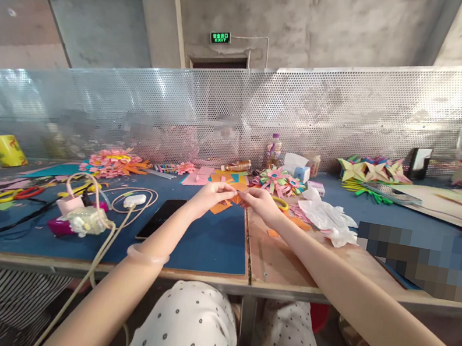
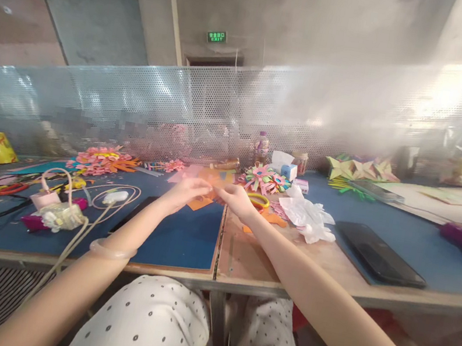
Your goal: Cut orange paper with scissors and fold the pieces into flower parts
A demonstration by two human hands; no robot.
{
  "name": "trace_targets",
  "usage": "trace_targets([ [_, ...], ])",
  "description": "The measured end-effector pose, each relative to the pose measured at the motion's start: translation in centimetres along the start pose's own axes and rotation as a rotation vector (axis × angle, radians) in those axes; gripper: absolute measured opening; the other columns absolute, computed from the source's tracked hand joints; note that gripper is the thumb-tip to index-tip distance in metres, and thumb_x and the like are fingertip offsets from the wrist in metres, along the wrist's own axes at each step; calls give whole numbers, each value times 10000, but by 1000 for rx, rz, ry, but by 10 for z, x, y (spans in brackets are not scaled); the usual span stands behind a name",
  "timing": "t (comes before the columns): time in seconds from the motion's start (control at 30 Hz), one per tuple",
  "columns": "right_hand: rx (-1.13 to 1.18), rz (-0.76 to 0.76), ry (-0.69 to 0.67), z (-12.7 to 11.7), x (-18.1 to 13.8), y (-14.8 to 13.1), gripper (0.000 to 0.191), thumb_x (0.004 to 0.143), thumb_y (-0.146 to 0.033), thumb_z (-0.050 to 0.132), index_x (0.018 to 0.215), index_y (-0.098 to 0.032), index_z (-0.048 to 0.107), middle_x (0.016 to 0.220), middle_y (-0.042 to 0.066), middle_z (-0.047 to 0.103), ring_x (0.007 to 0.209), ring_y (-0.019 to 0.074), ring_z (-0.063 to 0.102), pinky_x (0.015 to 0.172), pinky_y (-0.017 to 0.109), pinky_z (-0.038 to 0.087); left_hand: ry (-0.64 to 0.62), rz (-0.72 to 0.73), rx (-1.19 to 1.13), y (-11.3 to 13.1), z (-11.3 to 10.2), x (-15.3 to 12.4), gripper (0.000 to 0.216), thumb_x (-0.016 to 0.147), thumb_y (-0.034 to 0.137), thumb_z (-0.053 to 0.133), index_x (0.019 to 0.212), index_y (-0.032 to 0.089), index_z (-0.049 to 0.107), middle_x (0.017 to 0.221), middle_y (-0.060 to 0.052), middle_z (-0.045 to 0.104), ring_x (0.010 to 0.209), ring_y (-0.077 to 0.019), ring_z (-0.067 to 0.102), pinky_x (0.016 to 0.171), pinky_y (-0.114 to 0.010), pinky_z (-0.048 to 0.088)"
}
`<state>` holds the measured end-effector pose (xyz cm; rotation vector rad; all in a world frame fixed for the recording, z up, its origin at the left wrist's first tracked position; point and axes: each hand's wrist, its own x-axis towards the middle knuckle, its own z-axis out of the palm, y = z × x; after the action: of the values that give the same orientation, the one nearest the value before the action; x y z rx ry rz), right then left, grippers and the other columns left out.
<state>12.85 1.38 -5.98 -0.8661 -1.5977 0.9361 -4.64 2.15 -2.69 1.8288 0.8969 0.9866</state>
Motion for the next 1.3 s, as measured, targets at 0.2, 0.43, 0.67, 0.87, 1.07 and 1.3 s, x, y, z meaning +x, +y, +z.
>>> trace_targets([
  [0.2, 6, 2, 1, 0, 0, -1, 361, 690, -497, 594, 672, -140, 637, 640, 44, 642, 603, 140, 566, 614, 268, 434, 10, -3, 17, 1, 1, 0, 246, 676, 332, 654, 830, 141, 636, 844, -70, 655, 792, -172, 596, 681, -292, 455],
  [0.43, 44, 22, 16, 1, -2, -5, 285, 754, -410, 537, 732, -149, 650, 643, 41, 649, 612, 143, 579, 616, 265, 444, 1, -5, -21, -2, 1, 1, 264, 666, 322, 663, 854, 138, 637, 858, -67, 640, 739, -146, 583, 678, -289, 452],
  [0.67, 19, 23, 10, 1, -1, -5, 281, 761, -379, 508, 749, -146, 663, 627, 46, 649, 606, 147, 580, 620, 265, 444, 4, -38, -14, 0, 0, 0, 246, 662, 313, 666, 839, 145, 640, 848, -64, 639, 717, -138, 574, 686, -292, 447],
  [0.87, -21, -26, -2, 0, -1, -3, 300, 756, -406, 505, 779, -147, 656, 672, 38, 638, 637, 146, 572, 618, 261, 429, 16, -28, 44, -2, -1, 1, 248, 663, 323, 660, 832, 143, 639, 839, -64, 643, 744, -149, 579, 690, -293, 450],
  [1.07, -113, -77, -38, 0, -5, -6, 336, 763, -460, 502, 731, -148, 623, 677, 25, 617, 649, 135, 552, 618, 251, 411, 11, 1, 122, 0, 0, 0, 239, 668, 306, 643, 834, 135, 623, 852, -60, 649, 800, -160, 587, 737, -301, 450],
  [1.3, -185, -127, -50, -1, -4, -4, 364, 742, -506, 533, 703, -153, 612, 656, 17, 602, 613, 130, 540, 599, 257, 404, 37, 27, 177, 3, 2, -2, 173, 671, 247, 624, 803, 135, 615, 825, -51, 646, 781, -148, 584, 761, -303, 448],
])
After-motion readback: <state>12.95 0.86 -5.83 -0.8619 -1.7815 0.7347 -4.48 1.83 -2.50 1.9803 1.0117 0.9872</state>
